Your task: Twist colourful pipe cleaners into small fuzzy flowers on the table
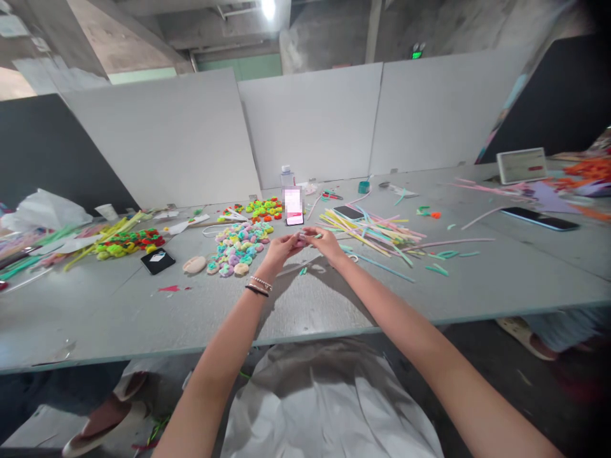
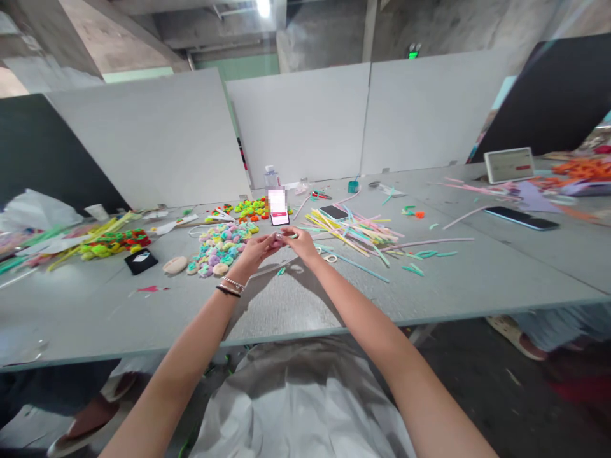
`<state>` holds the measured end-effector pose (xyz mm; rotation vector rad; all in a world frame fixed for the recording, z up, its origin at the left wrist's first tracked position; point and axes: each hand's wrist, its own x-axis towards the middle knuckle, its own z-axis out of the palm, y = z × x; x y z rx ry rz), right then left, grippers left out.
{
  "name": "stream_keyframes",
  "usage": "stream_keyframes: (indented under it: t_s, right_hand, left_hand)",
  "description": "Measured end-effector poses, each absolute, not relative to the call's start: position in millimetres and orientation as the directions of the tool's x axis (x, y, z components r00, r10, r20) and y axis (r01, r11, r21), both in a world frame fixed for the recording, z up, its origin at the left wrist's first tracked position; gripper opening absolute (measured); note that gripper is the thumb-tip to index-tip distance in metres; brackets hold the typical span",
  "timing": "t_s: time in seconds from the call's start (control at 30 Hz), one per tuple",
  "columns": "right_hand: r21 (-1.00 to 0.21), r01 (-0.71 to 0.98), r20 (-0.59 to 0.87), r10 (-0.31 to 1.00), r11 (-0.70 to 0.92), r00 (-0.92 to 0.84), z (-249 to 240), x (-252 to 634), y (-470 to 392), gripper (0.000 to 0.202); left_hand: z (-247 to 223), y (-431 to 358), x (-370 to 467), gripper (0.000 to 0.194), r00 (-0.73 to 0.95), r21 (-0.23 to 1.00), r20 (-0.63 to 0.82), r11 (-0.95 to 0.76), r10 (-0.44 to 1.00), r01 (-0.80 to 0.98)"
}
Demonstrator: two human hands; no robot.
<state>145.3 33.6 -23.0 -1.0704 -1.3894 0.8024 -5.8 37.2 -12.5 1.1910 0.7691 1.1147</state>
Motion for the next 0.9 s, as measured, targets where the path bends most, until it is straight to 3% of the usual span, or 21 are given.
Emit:
stream_keyframes:
  t_s: [0.23,0.37,0.57,0.77,0.9]
  right_hand:
    - [-0.931,0.165,0.336,0.941,0.325,0.046,-22,144,32,0.041]
    - [-0.901,0.174,0.416,0.906,0.397,0.085,-28,147,40,0.033]
    - [-0.760,0.306,0.631,0.765,0.573,0.134,-31,153,48,0.021]
    - [-0.634,0.468,0.726,0.683,0.615,0.085,-24,155,40,0.014]
    - [-0.554,0.537,0.764,0.644,0.636,0.027,-20,154,34,0.012]
  left_hand:
    - [-11,39,-6,0.035,0.241,0.965,0.092,-0.027,0.966,-0.261]
    - [-10,44,-8,0.037,0.152,0.949,0.138,-0.087,0.979,-0.303]
    - [-7,41,-9,0.036,0.281,0.947,0.151,-0.057,0.948,-0.316]
    - [-9,34,-8,0.046,0.482,0.968,0.142,-0.019,0.865,-0.251]
    - [-10,33,-8,0.042,0.500,0.975,0.164,-0.064,0.850,-0.211]
